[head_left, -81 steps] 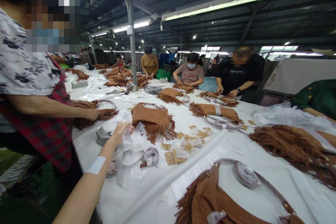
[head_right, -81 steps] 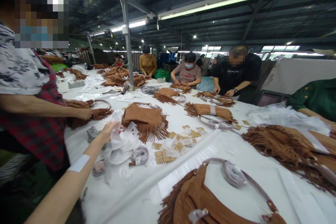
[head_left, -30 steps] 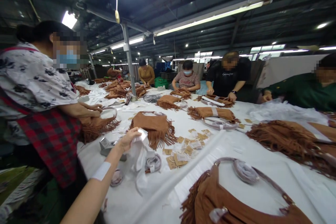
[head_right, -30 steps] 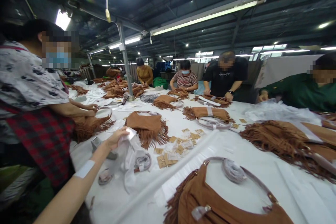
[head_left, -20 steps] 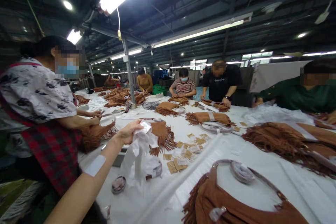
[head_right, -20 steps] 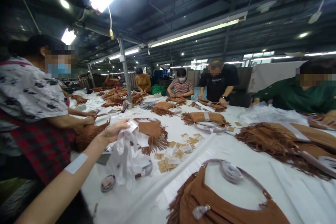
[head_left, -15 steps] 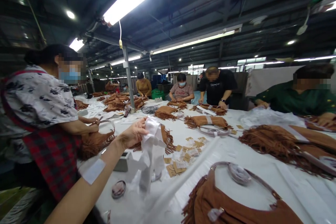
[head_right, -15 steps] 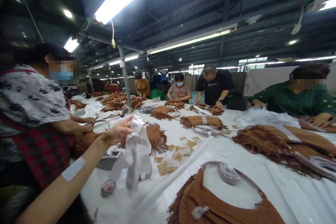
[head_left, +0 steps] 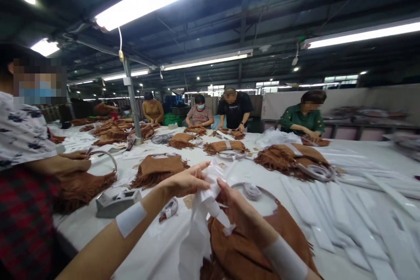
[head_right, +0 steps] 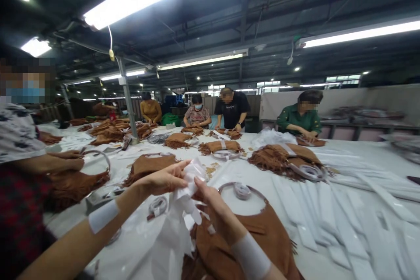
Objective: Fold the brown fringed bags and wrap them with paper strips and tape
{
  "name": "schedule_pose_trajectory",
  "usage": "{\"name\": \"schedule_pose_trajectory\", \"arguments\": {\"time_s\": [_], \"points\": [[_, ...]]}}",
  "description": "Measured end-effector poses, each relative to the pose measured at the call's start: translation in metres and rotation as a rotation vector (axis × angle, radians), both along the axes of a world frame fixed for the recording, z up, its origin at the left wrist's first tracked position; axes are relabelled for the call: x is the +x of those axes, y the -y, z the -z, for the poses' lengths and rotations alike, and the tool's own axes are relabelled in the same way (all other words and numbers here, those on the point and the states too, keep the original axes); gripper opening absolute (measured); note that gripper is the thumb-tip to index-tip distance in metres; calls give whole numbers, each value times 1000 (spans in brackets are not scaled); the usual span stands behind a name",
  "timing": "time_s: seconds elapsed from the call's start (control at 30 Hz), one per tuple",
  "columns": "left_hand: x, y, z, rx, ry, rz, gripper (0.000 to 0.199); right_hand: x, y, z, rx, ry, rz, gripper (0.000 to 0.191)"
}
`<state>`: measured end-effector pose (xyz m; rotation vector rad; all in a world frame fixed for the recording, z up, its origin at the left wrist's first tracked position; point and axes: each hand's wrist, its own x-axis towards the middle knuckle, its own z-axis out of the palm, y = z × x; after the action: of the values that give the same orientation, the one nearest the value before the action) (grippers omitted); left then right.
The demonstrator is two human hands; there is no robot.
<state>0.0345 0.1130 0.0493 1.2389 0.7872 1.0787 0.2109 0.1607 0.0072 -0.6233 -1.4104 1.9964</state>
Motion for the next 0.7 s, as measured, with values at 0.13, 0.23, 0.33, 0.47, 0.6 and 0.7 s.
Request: {"name": "schedule_pose_trajectory", "arguments": {"time_s": [0.13, 0.23, 0.33, 0.47, 0.6, 0.7], "points": [[14, 3, 18, -53, -17, 9, 80, -3, -4, -3, -174, -74, 201, 20], [18, 12, 37, -32, 21, -39, 76, 0, -6, -15, -166, -116, 262, 14], [25, 20, 66, -17, -42, -120, 90, 3, -7, -25, -122, -191, 249, 17], [46, 24, 110, 57, -183, -276, 72, 7, -3, -25, -88, -233, 244, 25], [60, 22, 135, 205, -301, -542, 27, 7, 2, -13, -113, -239, 235, 34], [57, 24, 137, 293, -369, -703, 27, 7, 4, -8, -148, -238, 249, 38]]}}
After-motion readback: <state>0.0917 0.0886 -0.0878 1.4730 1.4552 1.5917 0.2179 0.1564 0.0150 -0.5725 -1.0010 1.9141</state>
